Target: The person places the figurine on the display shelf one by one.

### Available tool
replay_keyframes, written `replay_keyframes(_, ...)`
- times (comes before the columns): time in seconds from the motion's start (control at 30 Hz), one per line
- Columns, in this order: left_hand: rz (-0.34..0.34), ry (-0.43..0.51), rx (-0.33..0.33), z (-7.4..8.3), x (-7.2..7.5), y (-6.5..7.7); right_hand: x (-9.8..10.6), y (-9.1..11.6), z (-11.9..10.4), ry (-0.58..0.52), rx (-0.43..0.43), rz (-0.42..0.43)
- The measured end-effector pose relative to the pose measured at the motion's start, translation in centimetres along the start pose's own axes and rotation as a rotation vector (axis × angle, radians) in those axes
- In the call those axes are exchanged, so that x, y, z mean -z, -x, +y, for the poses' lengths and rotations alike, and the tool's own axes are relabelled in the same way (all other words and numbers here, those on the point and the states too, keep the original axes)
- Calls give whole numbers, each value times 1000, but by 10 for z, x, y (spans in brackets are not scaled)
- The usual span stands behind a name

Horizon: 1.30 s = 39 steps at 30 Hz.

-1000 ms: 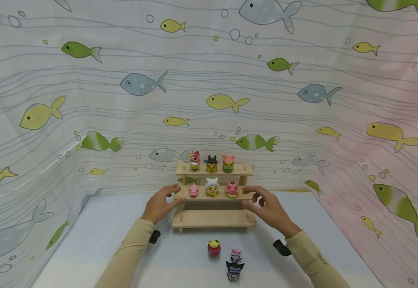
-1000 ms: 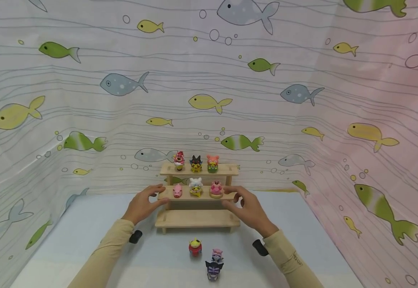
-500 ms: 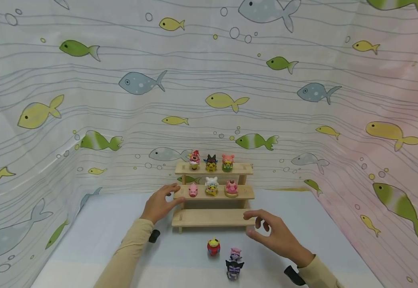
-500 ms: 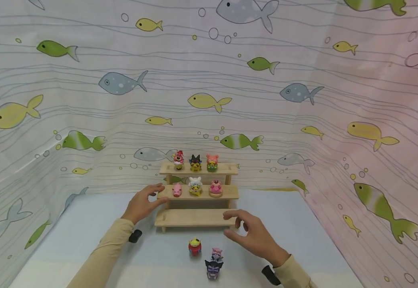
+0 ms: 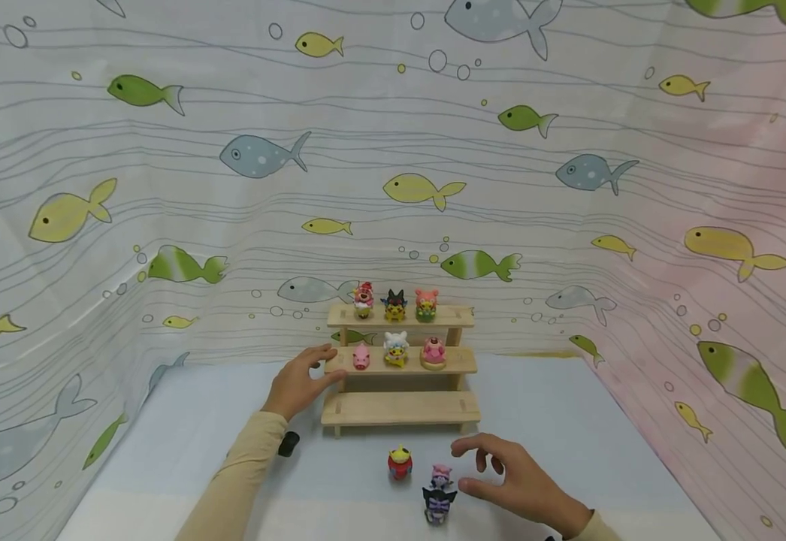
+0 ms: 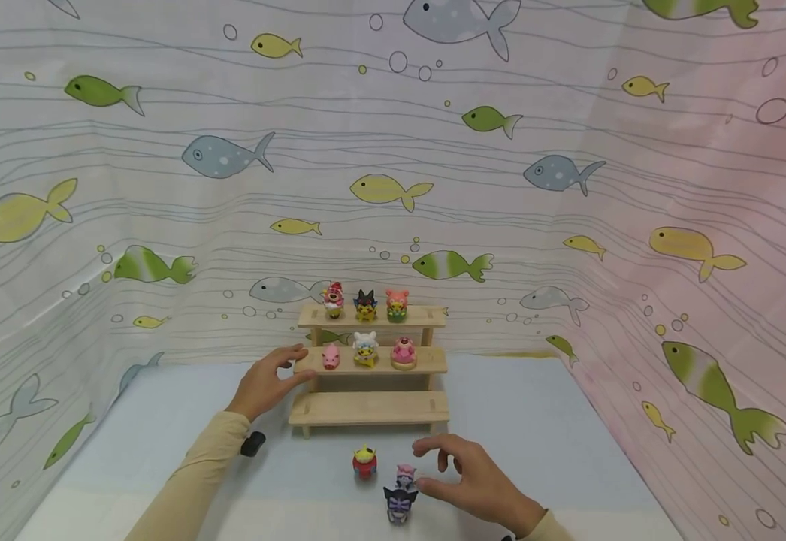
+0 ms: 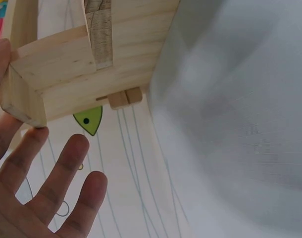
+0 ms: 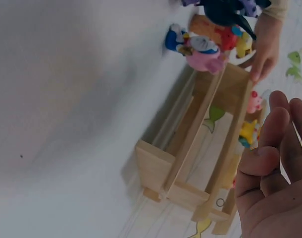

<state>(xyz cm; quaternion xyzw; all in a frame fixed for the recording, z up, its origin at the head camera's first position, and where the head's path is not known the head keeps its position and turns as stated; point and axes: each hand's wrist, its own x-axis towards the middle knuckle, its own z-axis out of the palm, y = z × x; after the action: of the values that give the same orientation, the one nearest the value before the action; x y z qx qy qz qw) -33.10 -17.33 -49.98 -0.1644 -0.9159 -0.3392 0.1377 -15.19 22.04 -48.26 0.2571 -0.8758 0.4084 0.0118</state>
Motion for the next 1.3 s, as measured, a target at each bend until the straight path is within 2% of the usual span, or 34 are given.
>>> replay_keyframes(0.17,6,-4,-7,1,1,0,-8,4,1,-45,5,-81)
replay_keyframes(0.3,6,-5,-5,1,1,1,-16,5,3,-67,46,-147)
replay_keyframes(0.47,12,2,-6,2,2,1,-22,6,3,-90,57,-192)
replay_keyframes(0.83,-6,-14,-12,2,3,0,-29,6,6,-111,105,-211)
replay_keyframes(1.0,-35,-74,-62,4,6,1,-32,4,6,-94,131,-197)
replay_keyframes(1.13,-64,-131,-106,7,11,8,-32,4,5,-86,129,-197)
replay_keyframes(1.3,-48,-151,-85,11,17,23,-32,4,4,-60,106,-209)
